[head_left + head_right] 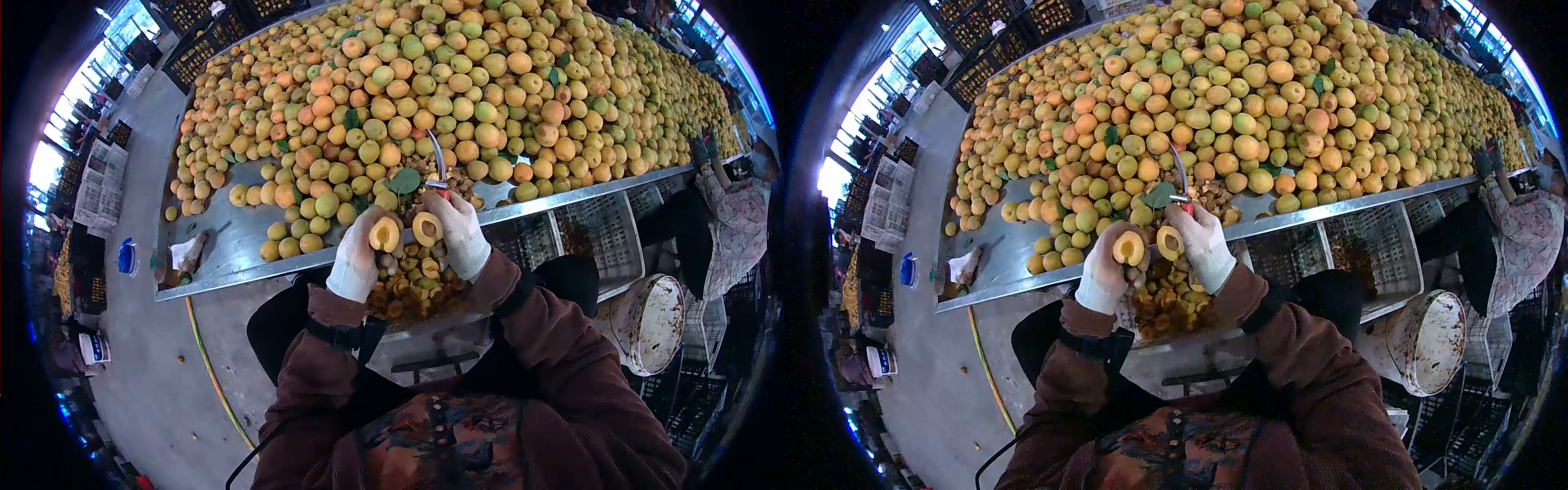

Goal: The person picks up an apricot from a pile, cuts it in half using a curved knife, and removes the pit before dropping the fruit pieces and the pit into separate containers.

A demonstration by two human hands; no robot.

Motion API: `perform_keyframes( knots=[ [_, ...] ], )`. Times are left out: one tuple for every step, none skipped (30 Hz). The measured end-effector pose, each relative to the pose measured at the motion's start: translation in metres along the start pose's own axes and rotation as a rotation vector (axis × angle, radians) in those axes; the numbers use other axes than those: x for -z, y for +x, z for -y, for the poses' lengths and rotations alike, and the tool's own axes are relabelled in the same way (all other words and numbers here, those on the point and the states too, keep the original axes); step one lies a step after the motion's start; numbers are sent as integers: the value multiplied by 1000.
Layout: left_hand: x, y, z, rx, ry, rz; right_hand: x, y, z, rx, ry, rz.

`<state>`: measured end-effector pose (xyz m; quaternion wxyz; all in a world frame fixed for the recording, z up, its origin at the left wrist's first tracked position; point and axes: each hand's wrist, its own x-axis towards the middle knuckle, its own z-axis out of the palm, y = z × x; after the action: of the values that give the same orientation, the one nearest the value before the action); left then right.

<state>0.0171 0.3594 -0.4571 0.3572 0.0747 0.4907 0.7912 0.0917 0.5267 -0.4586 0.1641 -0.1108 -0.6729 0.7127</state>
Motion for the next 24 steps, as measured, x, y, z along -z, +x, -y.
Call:
perform_keyframes(
  knots=[
    [8,5,3,-535,582,52,2,-1,-1,226,-102,12],
    [4,6,-2,-1069,1167,98,4,3,8,469,-395,38],
    [1,3,-3,-1070,1167,98,4,2,15,470,-395,38],
    [-4,-5,-4,-732,1294,89,2,1,25,182,-276,57],
    [-8,-12,-7,-386,1395,78,0,0,33,-104,-153,76],
    [0,-12,2,-432,1457,-56,-4,5,36,-357,278,36],
    [5,-9,8,-431,1458,-59,-11,4,35,-358,279,39],
    [8,-5,12,-341,1139,-57,-18,2,31,-209,225,-31],
    [6,-2,11,-256,818,-53,-22,3,28,-56,169,-100],
    [1,-1,13,-221,653,-113,-22,8,12,-50,248,-47],
    [-13,-5,4,-228,651,-114,-24,9,9,-44,246,-44],
    [-31,-12,-11,-250,743,-155,-27,8,7,-38,165,-74],
    [-40,-16,-18,-270,834,-197,-28,7,7,-34,85,-104],
    [-41,-14,-19,-240,779,-204,-28,4,15,-36,66,-101],
    [-41,-12,-18,-238,779,-203,-28,1,26,-38,66,-102],
    [-40,-9,-15,-281,656,-167,-27,-3,38,-151,143,-92],
    [-40,-8,-12,-319,533,-130,-25,-6,42,-266,221,-84],
    [-44,-9,-15,-327,546,-125,-23,-9,41,-192,182,-63],
    [-41,-7,-10,-321,547,-126,-23,-9,40,-197,183,-65],
    [-39,-3,-6,-387,507,-111,-24,-9,40,-151,229,-52],
    [-37,-1,-3,-452,467,-95,-24,-9,40,-103,274,-40],
    [-34,-2,-2,-494,611,-94,-20,-5,33,30,96,-32],
    [-35,-2,-6,-496,613,-92,-20,0,27,33,97,-32],
    [-36,-2,-9,-369,560,-128,-21,6,22,8,155,-129]
  ],
)
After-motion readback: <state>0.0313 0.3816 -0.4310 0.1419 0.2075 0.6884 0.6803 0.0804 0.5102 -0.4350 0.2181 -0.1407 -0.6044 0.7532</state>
